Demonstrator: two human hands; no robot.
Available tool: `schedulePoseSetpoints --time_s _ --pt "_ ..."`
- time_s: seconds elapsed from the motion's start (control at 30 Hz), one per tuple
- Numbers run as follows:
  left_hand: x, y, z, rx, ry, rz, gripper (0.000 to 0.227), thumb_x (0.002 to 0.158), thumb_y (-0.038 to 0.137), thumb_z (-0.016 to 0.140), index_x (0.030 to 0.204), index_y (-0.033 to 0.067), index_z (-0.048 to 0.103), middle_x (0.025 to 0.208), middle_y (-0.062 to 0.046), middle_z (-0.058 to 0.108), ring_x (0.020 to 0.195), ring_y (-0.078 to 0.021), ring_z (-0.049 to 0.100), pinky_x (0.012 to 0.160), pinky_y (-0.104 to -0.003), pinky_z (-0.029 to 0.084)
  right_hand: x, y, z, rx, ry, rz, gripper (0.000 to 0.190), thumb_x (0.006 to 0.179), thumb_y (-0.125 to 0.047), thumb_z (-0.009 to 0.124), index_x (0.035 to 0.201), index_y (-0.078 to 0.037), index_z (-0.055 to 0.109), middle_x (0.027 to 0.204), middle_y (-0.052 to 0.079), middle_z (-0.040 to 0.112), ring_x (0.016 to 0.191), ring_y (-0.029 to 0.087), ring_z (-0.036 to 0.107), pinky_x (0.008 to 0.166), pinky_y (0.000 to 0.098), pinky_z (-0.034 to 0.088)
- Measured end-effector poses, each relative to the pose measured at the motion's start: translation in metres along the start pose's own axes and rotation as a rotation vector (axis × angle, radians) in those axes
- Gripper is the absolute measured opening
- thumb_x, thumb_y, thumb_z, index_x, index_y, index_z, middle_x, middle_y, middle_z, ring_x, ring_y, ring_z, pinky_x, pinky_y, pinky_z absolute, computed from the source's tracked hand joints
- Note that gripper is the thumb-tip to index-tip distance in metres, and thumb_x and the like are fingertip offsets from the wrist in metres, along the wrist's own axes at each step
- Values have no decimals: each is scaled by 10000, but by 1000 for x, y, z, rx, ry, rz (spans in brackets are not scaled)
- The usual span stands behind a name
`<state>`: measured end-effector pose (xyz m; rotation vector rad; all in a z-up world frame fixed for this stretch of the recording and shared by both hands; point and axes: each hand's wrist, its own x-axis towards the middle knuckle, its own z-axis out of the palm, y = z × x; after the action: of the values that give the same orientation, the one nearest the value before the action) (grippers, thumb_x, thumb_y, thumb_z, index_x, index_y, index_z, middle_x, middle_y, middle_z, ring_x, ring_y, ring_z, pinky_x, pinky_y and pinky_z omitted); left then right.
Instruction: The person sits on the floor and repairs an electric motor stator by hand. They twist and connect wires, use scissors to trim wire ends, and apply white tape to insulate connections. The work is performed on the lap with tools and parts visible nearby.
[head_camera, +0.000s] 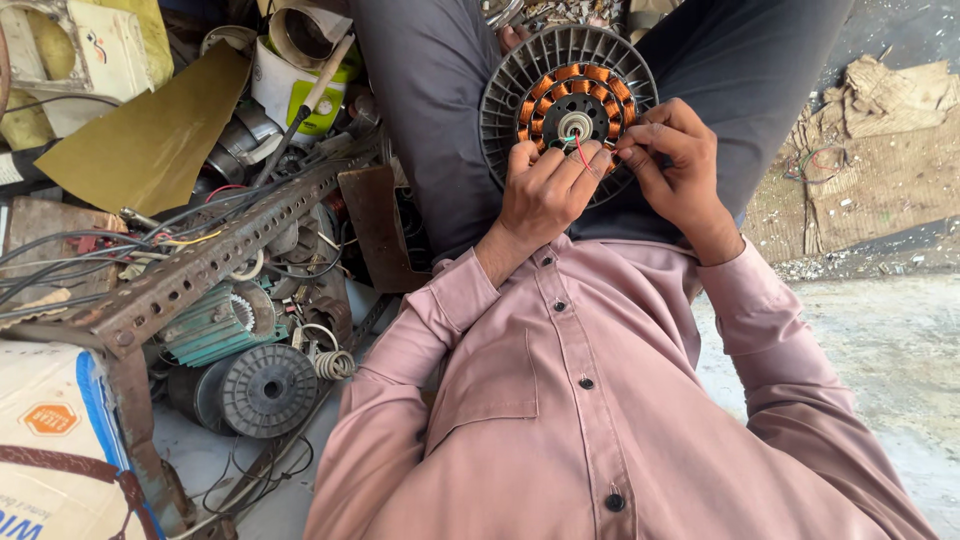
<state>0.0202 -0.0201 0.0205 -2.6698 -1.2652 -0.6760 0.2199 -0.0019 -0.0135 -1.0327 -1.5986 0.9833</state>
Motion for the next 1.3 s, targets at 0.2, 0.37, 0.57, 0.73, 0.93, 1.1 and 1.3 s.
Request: schedulePoseSetpoints --time_s 0.2,0.37,0.57,0.73,0.93,1.1,1.3 --pt "-4 -4 -8 -87 5 -38 194 931 138 715 1111 99 778 1083 23 734 760 -122 580 768 -372 347 -8 -18 4 24 64 61 124 899 -18 782 975 13 689 936 76 628 671 108 554 620 251 433" --pt "-5 -8 -5 -156 50 -67 143 954 156 737 1084 116 778 1068 42 742 755 -108 577 792 -366 352 -17 -22 18 -42 102 131 234 885 -81 888 885 27 681 832 54 610 634 85 553 579 233 418" --pt "-9 -14 1 -225 71 -85 235 961 145 749 1196 141 743 1054 58 748 754 -115 577 800 -368 356 -22 -17 22 40 118 211 196 952 -39 851 927 41 674 886 39 628 689 55 581 612 210 454" --pt "-12 -17 6 -274 87 -95 345 979 138 754 1320 125 699 996 78 734 738 -124 558 836 -371 379 -23 -18 28 2 138 211 217 922 -29 853 940 52 653 892 45 615 707 52 587 619 203 461" --pt "-16 -21 6 -291 84 -67 261 998 162 715 1256 123 719 1049 62 742 780 -109 590 854 -366 383 -25 -12 24 51 111 245 159 940 17 835 957 42 680 913 35 619 761 46 574 665 196 451" --pt "-19 -21 8 -242 87 -48 167 976 147 718 1140 159 746 1102 66 716 815 -105 606 904 -381 404 -29 -3 17 61 61 226 99 981 73 794 993 45 699 965 26 651 836 49 603 725 192 479" --pt "-16 -20 7 -201 79 -25 201 966 146 717 1160 157 769 1113 77 703 859 -115 592 875 -371 389 -34 5 19 293 128 389 129 947 48 806 918 15 684 884 -5 646 705 29 584 604 185 440"
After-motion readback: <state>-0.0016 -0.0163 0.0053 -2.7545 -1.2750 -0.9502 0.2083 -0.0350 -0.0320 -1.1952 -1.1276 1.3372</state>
